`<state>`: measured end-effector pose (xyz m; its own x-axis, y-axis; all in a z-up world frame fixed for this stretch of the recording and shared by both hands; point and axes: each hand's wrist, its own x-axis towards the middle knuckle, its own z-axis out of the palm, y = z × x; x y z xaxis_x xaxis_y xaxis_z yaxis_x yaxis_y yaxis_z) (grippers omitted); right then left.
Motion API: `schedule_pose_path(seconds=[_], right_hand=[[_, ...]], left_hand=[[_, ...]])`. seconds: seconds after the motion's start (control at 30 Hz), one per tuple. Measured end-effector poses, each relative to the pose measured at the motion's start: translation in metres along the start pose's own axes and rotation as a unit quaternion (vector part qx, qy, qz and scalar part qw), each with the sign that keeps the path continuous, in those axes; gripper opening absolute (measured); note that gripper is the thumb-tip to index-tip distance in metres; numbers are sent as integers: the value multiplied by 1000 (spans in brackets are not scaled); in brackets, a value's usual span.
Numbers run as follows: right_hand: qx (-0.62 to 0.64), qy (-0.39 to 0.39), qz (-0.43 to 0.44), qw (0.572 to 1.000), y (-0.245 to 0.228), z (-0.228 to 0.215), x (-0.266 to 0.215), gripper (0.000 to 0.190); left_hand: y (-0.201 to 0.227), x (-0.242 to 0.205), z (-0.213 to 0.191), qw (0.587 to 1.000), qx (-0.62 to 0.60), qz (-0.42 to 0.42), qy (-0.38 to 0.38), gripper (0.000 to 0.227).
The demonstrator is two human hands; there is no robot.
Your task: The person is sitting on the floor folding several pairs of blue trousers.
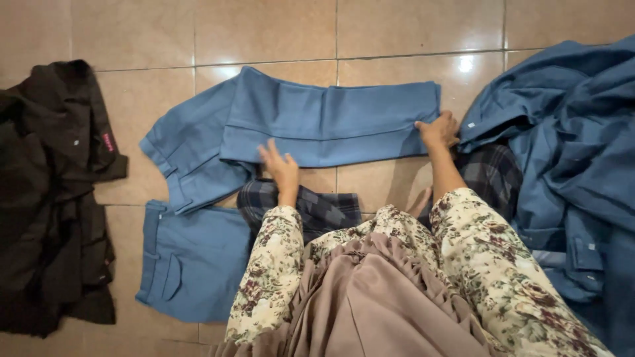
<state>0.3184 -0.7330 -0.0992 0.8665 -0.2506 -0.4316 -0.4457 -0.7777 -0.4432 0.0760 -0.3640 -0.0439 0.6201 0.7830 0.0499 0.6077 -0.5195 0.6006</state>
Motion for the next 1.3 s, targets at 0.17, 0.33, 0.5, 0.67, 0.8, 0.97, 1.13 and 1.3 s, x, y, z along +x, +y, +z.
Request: schedule_pose_path(seconds=[0.17, 0.33, 0.5, 0.67, 0.8, 0.97, 1.13, 1.3], right_hand=[[48, -15, -42, 998, 46, 1, 36, 66], [369, -41, -2, 928, -3, -169, -28, 93], [512, -75, -82, 852, 20, -289, -59, 50], [564, -81, -128, 812, -2, -344, -90, 59], [542, -49, -178, 820, -44, -337, -119, 60], [450, -95, -238, 855, -112, -230, -161, 47], [354, -322, -300, 825, -133, -117, -205, 66], [199, -157, -303, 919, -46, -64, -117, 55]], left_hand=[[6, -13, 37, 988, 43, 90, -116, 67], [53, -51, 64, 948, 89, 174, -252, 102], [110, -95, 104, 914, 66, 209, -341, 97], [196, -128, 70, 845, 116, 191, -485, 103], [174, -156, 108, 838, 36, 270, -472, 82], [144, -121, 93, 855, -176, 66, -484, 44], [115, -48, 24, 800, -403, -416, -157, 92], [2, -36, 103, 916, -242, -280, -156, 62]])
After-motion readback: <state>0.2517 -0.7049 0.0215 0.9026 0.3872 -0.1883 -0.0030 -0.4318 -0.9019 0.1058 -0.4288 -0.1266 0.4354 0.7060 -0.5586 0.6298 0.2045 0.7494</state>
